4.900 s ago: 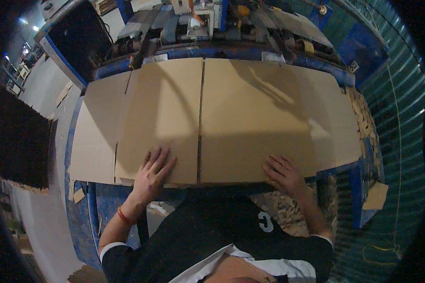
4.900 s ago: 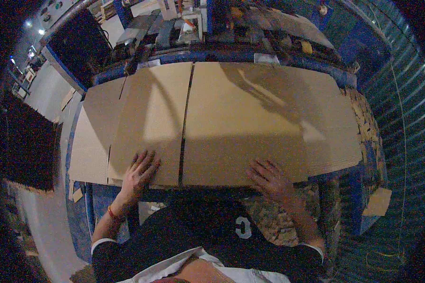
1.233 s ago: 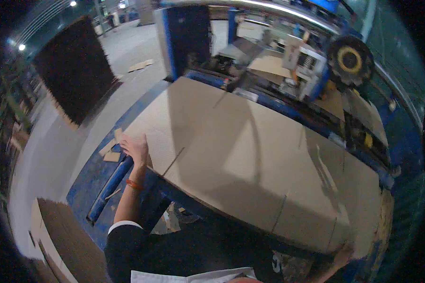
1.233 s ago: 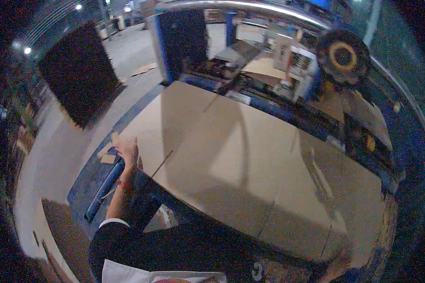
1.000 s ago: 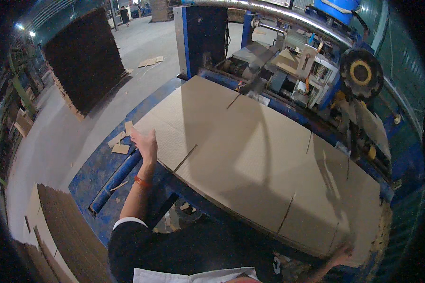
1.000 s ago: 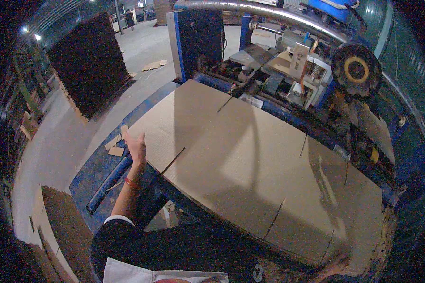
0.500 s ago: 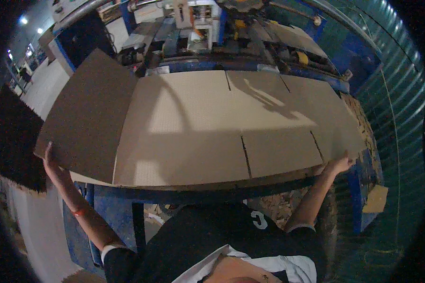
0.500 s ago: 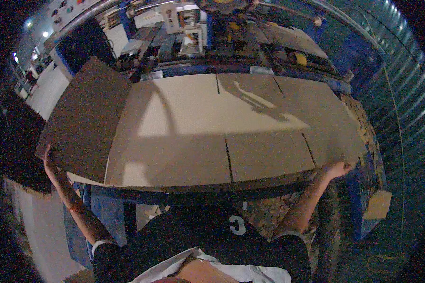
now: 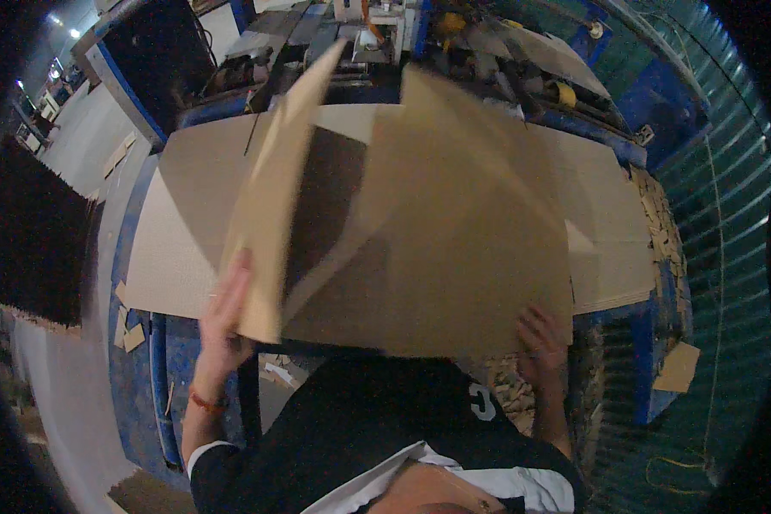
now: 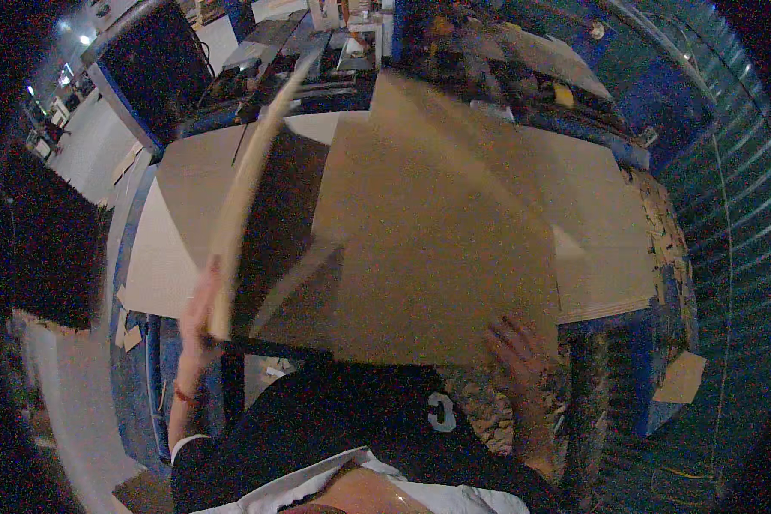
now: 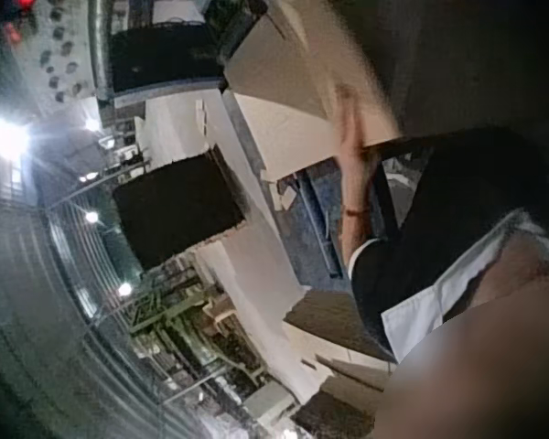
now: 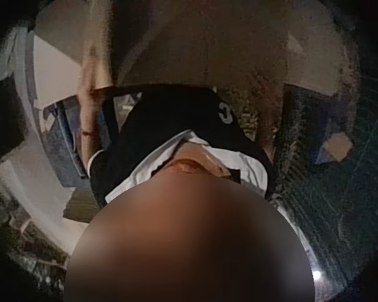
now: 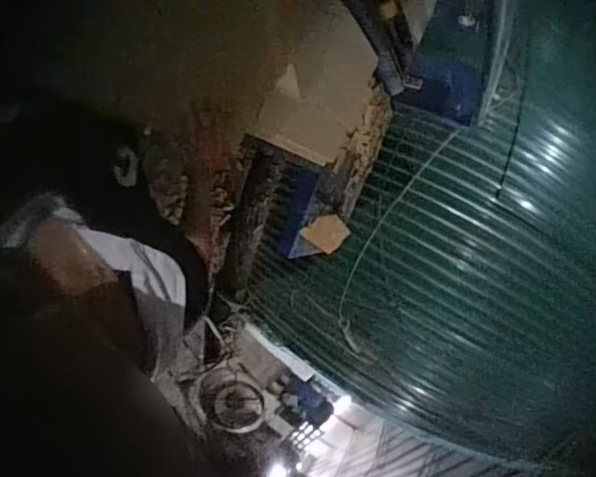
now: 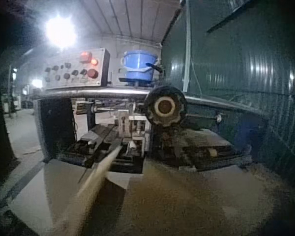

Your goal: The person repeatedly folds pre-scored cardboard sheets into box shapes on a workbench, aligning flaps and creasing folds. The person then stacks the finished boxes and moves a stack to another location.

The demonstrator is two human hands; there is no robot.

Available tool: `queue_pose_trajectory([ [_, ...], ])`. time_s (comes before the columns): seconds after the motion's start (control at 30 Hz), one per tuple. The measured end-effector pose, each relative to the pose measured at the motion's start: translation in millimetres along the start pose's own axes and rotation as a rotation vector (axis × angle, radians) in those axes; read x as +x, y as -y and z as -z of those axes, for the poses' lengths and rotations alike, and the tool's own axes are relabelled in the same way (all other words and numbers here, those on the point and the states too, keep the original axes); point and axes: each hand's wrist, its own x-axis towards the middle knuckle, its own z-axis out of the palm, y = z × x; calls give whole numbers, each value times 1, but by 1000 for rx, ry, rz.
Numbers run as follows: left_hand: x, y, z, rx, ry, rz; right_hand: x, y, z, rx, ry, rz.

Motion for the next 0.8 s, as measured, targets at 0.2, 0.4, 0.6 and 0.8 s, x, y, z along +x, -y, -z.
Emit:
queue_pose_trajectory([
  [0.2, 25, -29, -33, 334, 452, -182, 35, -4, 4, 0, 330, 114],
  [0.4, 36, -16, -40, 396, 452, -163, 68, -30, -17, 125, 418, 46],
  [0.6, 82, 20, -67, 343, 295, -274, 128, -76, -37, -1, 366, 85],
  [0.8, 173, 89, -99, 420, 83, -319, 206, -120, -85, 16, 278, 32],
])
